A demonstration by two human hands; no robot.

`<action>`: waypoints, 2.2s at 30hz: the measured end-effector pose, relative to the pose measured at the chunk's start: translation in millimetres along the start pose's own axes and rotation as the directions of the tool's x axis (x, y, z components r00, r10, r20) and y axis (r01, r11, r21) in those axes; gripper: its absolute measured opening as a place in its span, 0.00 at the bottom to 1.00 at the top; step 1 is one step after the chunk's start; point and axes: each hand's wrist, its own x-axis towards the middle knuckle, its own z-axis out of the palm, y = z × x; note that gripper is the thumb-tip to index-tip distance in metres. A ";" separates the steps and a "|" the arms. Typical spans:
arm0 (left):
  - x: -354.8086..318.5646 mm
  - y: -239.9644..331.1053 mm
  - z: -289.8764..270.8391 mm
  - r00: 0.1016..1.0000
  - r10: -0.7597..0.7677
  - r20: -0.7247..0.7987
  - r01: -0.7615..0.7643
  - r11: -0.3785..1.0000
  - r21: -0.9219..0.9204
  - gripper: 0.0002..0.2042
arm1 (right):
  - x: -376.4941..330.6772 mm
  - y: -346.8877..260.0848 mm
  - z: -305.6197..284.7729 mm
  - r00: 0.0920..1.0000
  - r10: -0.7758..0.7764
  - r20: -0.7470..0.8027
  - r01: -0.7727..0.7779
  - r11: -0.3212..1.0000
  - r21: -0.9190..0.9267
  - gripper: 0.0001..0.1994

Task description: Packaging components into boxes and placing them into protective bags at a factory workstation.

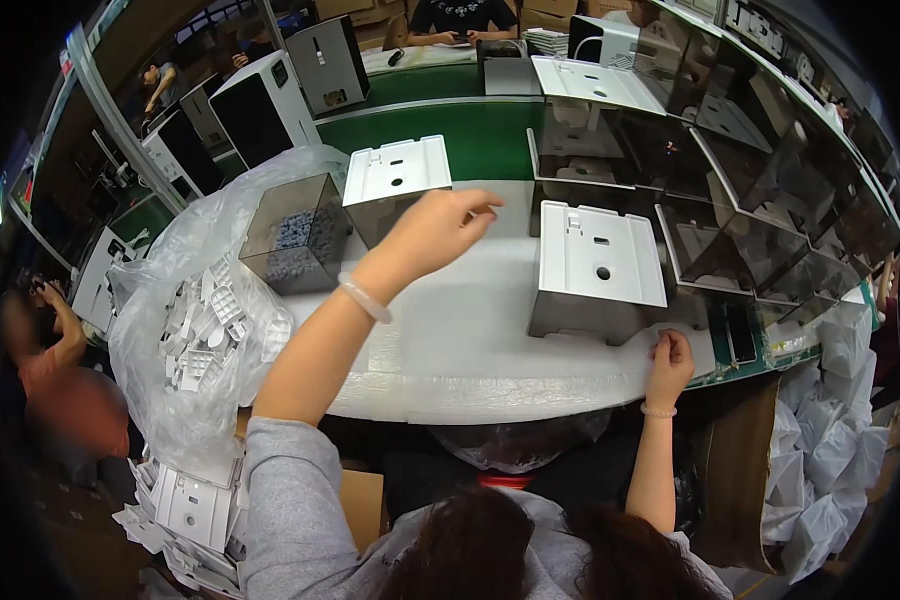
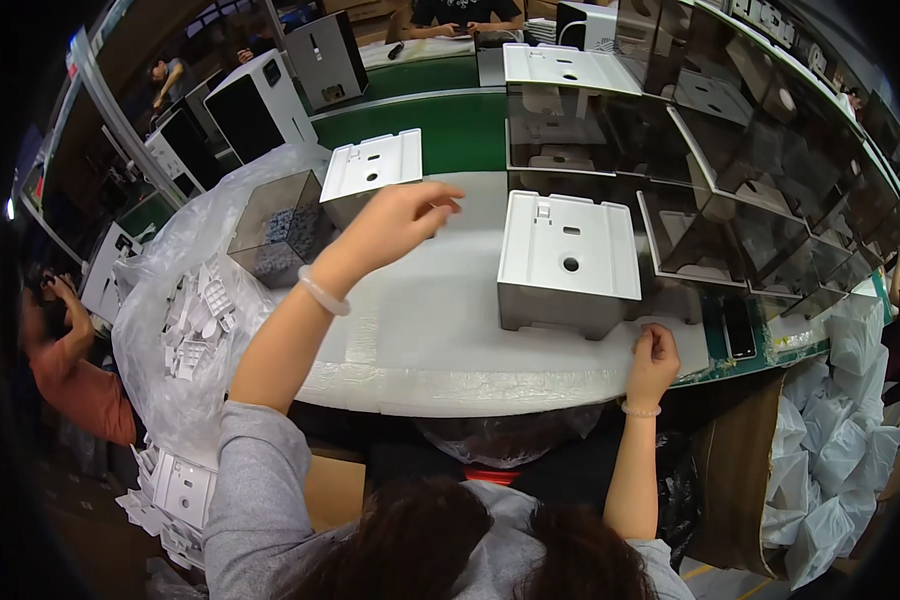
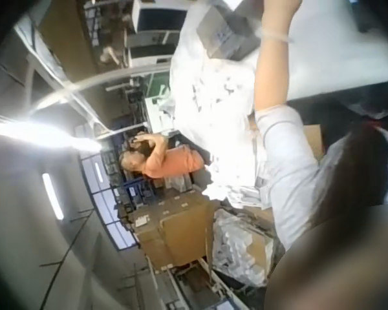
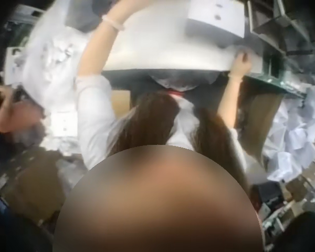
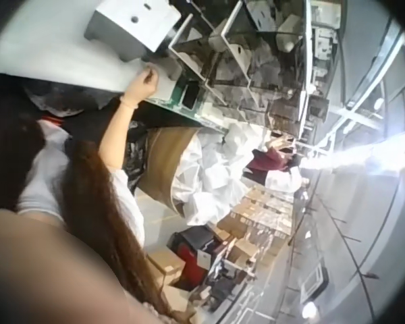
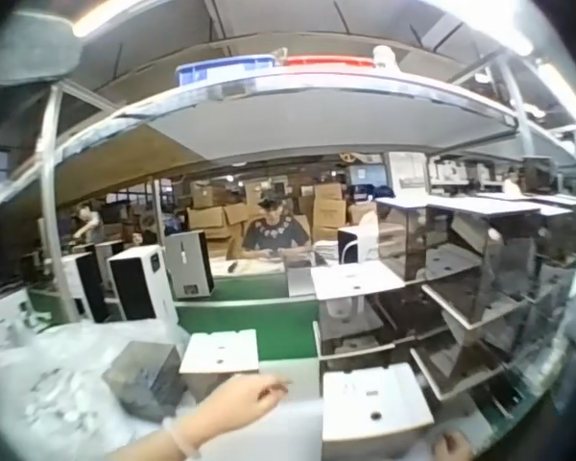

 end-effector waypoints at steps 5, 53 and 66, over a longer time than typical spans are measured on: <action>-14.3 -55.2 -62.9 0.872 0.267 -0.411 -0.063 0.892 0.448 0.14 | 5.5 9.9 -11.2 0.999 0.034 -0.018 -0.035 0.998 -0.045 0.05; 17.6 -232.9 -328.5 0.761 0.135 -0.634 0.430 0.627 0.650 0.34 | -39.4 -18.7 -110.5 0.999 -0.018 -0.045 -0.007 0.862 -0.507 0.14; 68.2 -206.4 -306.5 0.590 -0.035 -0.807 0.662 0.593 0.458 0.40 | -51.7 -19.9 -117.9 0.996 -0.065 0.052 0.084 0.802 -0.591 0.15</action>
